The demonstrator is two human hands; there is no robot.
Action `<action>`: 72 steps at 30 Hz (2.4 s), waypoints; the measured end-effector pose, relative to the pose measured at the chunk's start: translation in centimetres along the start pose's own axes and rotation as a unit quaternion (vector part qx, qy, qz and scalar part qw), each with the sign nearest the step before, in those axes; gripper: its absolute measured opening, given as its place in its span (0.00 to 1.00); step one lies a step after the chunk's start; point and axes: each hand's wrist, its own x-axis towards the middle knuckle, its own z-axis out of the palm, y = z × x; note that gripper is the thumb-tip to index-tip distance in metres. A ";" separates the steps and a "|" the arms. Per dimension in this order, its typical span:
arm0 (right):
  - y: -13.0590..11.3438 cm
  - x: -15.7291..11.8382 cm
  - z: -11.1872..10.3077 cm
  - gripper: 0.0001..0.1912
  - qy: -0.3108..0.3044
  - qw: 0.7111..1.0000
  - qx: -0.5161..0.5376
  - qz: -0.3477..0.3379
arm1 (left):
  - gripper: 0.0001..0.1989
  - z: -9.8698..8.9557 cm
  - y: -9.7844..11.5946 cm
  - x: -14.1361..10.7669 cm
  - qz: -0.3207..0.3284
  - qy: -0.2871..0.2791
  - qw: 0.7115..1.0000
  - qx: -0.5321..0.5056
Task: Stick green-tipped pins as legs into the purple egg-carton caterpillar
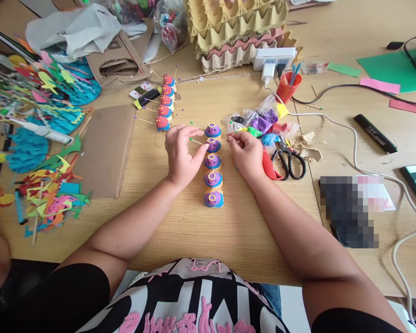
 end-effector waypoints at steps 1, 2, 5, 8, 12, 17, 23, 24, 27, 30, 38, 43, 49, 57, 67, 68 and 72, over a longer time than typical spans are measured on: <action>-0.1 0.0 0.0 0.06 -0.003 1.000 -0.002 0.002 | 0.18 -0.1 0.1 0.1 0.003 0.003 1.000 0.007; -0.1 0.0 0.0 0.06 -0.005 1.000 -0.002 0.005 | 0.18 -0.3 0.1 0.2 0.007 0.004 1.000 0.017; -0.2 0.0 0.0 0.06 -0.012 1.000 0.006 0.015 | 0.22 -1.1 0.4 0.8 0.024 -0.022 0.998 0.053; -0.1 0.1 0.0 0.07 -0.013 1.000 0.017 0.018 | 0.26 -1.9 0.8 2.1 0.041 -0.084 0.991 0.094; 0.0 0.2 0.0 0.07 -0.016 0.999 0.034 0.023 | 0.23 -2.4 1.3 4.7 0.058 -0.163 0.979 0.113; 0.1 0.3 0.0 0.08 -0.020 0.999 0.040 0.023 | 0.16 -3.6 1.4 7.1 0.102 -0.249 0.957 0.111; -0.1 0.1 -0.1 0.09 -0.024 0.998 0.051 0.032 | 0.20 -6.2 1.4 7.9 0.073 -0.320 0.938 0.115; -0.1 0.1 -0.1 0.09 -0.023 0.998 0.049 0.031 | 0.21 -6.2 1.4 7.9 0.068 -0.320 0.938 0.112; 0.0 0.1 -0.1 0.10 -0.020 0.998 0.045 0.030 | 0.22 -5.2 1.4 7.8 0.063 -0.342 0.934 0.082; 0.1 0.1 -0.1 0.13 -0.020 0.998 0.047 0.035 | 0.23 -3.9 1.2 7.5 0.041 -0.361 0.928 0.080; 0.1 0.0 0.0 0.12 -0.038 0.997 0.055 0.039 | 0.18 -2.5 0.3 6.9 0.043 -0.365 0.928 0.063; -0.3 0.1 -0.1 0.08 -0.044 0.998 0.035 0.029 | 0.17 -2.1 0.0 6.9 0.042 -0.365 0.928 0.058; -0.4 0.2 0.0 0.06 -0.056 0.998 0.023 0.024 | 0.16 -2.0 -0.2 7.0 0.039 -0.371 0.927 0.044; -0.2 0.2 0.2 0.07 -0.056 0.998 0.017 0.023 | 0.15 -2.1 0.0 7.1 0.031 -0.379 0.923 0.052; -0.1 0.4 0.3 0.06 -0.050 0.998 -0.011 0.022 | 0.15 -1.9 0.0 7.2 0.000 -0.390 0.920 0.021; 0.0 0.4 0.3 0.07 -0.051 0.998 -0.013 0.022 | 0.15 -1.9 0.0 7.2 0.001 -0.389 0.921 0.020; 0.0 0.3 0.3 0.07 -0.053 0.998 -0.014 0.023 | 0.16 -1.8 -0.1 7.2 0.004 -0.383 0.923 0.023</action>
